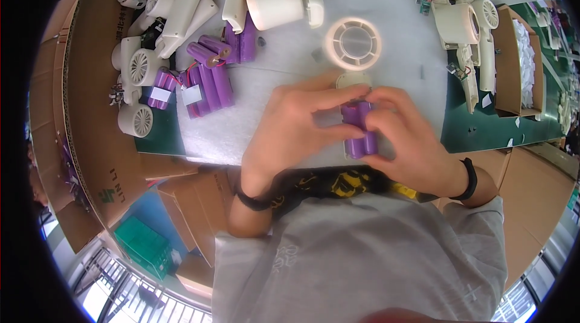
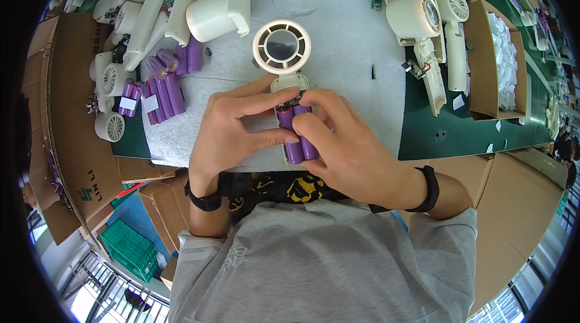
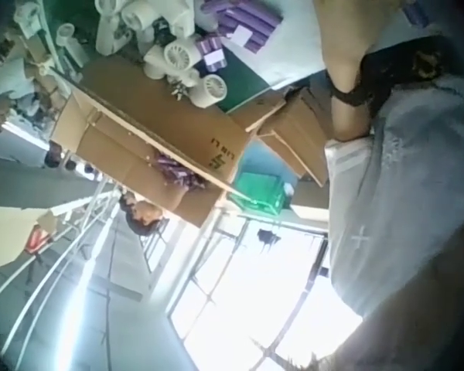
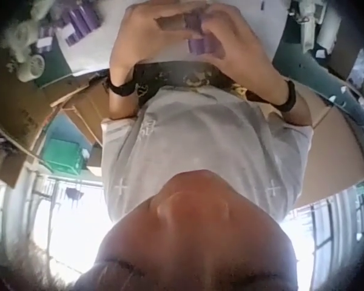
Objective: The person picks up a battery pack and a fan housing, connects the battery wires to the circuit board, and presses the batteries into the housing. After testing the fan, the person sets it aside and repeats the process with another unit.
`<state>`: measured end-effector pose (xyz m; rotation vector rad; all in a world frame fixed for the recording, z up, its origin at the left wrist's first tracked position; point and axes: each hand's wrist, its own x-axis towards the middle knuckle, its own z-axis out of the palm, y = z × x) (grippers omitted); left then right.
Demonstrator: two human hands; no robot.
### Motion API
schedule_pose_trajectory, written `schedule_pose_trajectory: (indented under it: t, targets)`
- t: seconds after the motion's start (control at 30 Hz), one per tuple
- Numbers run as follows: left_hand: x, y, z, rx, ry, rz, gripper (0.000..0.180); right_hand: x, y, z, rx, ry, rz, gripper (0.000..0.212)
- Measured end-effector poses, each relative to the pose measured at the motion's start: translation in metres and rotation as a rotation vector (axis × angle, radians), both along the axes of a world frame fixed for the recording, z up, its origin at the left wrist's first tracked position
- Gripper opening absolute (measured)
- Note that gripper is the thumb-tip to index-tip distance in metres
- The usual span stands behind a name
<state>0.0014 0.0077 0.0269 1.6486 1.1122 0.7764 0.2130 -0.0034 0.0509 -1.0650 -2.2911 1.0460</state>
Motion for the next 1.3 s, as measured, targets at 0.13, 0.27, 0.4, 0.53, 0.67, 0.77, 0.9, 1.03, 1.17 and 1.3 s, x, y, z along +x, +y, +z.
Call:
schedule_pose_trajectory:
  t: [0.13, 0.27, 0.4, 0.53, 0.67, 0.77, 0.9, 1.03, 1.17, 1.3]
  targets:
    - [0.001, 0.001, -0.001, -0.024, -0.003, 0.010, 0.058, -0.002, -0.002, -0.002, -0.072, 0.017, -0.053, 0.056]
    - [0.002, 0.000, -0.003, -0.058, -0.012, 0.027, 0.058, -0.011, 0.003, 0.000, -0.091, 0.003, -0.103, 0.062]
    - [0.003, 0.000, -0.002, -0.106, -0.021, 0.051, 0.058, -0.005, 0.008, -0.007, -0.062, 0.035, -0.026, 0.068]
    - [0.001, -0.004, -0.007, -0.065, -0.040, 0.040, 0.059, 0.007, 0.001, -0.019, 0.048, 0.045, 0.073, 0.069]
    - [0.002, -0.003, -0.005, -0.061, -0.015, 0.011, 0.060, 0.013, -0.001, -0.017, 0.217, -0.079, 0.127, 0.070]
    - [0.002, -0.003, -0.006, -0.071, -0.020, 0.009, 0.062, 0.010, -0.003, -0.010, 0.299, -0.164, 0.129, 0.071]
    - [0.003, -0.005, -0.013, 0.013, -0.019, 0.003, 0.062, 0.002, -0.006, 0.002, 0.318, -0.266, 0.123, 0.069]
    - [0.004, -0.010, -0.017, 0.062, -0.080, 0.043, 0.062, -0.002, -0.010, 0.007, 0.263, -0.275, 0.084, 0.066]
    - [0.019, -0.014, -0.023, 0.175, -0.073, 0.186, 0.057, 0.012, 0.015, -0.007, 0.379, -0.279, 0.002, 0.066]
    - [0.010, -0.017, -0.020, 0.120, -0.126, 0.177, 0.048, 0.010, 0.084, -0.006, 0.620, -0.398, -0.356, 0.059]
